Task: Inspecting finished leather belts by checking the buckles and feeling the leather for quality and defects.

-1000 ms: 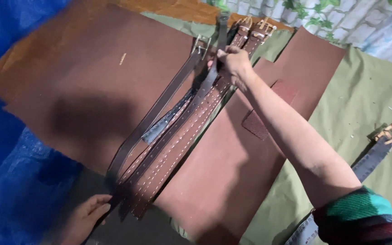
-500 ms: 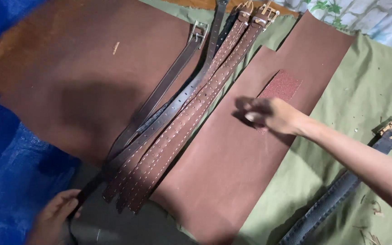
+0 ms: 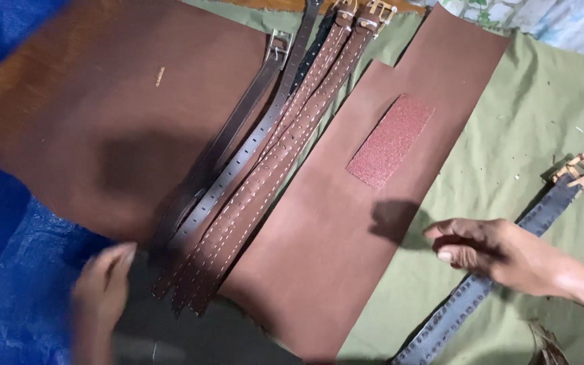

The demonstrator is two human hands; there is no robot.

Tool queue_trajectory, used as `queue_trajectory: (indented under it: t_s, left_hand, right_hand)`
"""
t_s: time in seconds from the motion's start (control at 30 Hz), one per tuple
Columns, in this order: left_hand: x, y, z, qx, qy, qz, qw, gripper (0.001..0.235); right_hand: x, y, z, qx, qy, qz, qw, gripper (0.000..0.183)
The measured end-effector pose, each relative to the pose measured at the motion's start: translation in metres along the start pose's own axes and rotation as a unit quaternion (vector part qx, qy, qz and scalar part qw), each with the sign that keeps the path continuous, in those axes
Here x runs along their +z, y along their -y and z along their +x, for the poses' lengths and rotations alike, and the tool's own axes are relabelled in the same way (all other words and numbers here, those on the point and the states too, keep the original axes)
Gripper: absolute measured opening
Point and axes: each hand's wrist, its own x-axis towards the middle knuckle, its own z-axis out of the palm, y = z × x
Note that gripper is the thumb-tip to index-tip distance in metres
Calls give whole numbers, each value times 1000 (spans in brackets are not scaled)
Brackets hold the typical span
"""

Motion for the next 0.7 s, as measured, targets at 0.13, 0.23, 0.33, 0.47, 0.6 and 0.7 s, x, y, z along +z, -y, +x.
queue_trajectory:
  t_s: [0.13, 0.23, 0.33, 0.47, 0.6, 0.7]
  left_hand:
    - [39, -149, 19, 369, -97, -97, 919, 17]
    - [94, -222, 75, 522, -122, -114, 836, 20]
    - [141, -252, 141, 545, -176, -39, 819, 18]
    - [157, -268, 181, 483, -194, 18, 854, 15]
    - [150, -272, 183, 504, -221, 68, 832, 20]
    - [129, -268, 178, 478, -250, 56, 840, 15]
  right_hand:
    - [15, -26, -17, -154, -23, -9, 988, 45]
    - [21, -47, -36, -172, -24, -26, 985, 48]
    - [22, -96, -46, -139, -25, -42, 989, 51]
    - [22, -181, -52, 39, -40, -27, 998, 58]
    - [20, -189, -70, 193, -85, 124, 969, 54]
    - [27, -246, -56, 205, 25, 31, 978, 59]
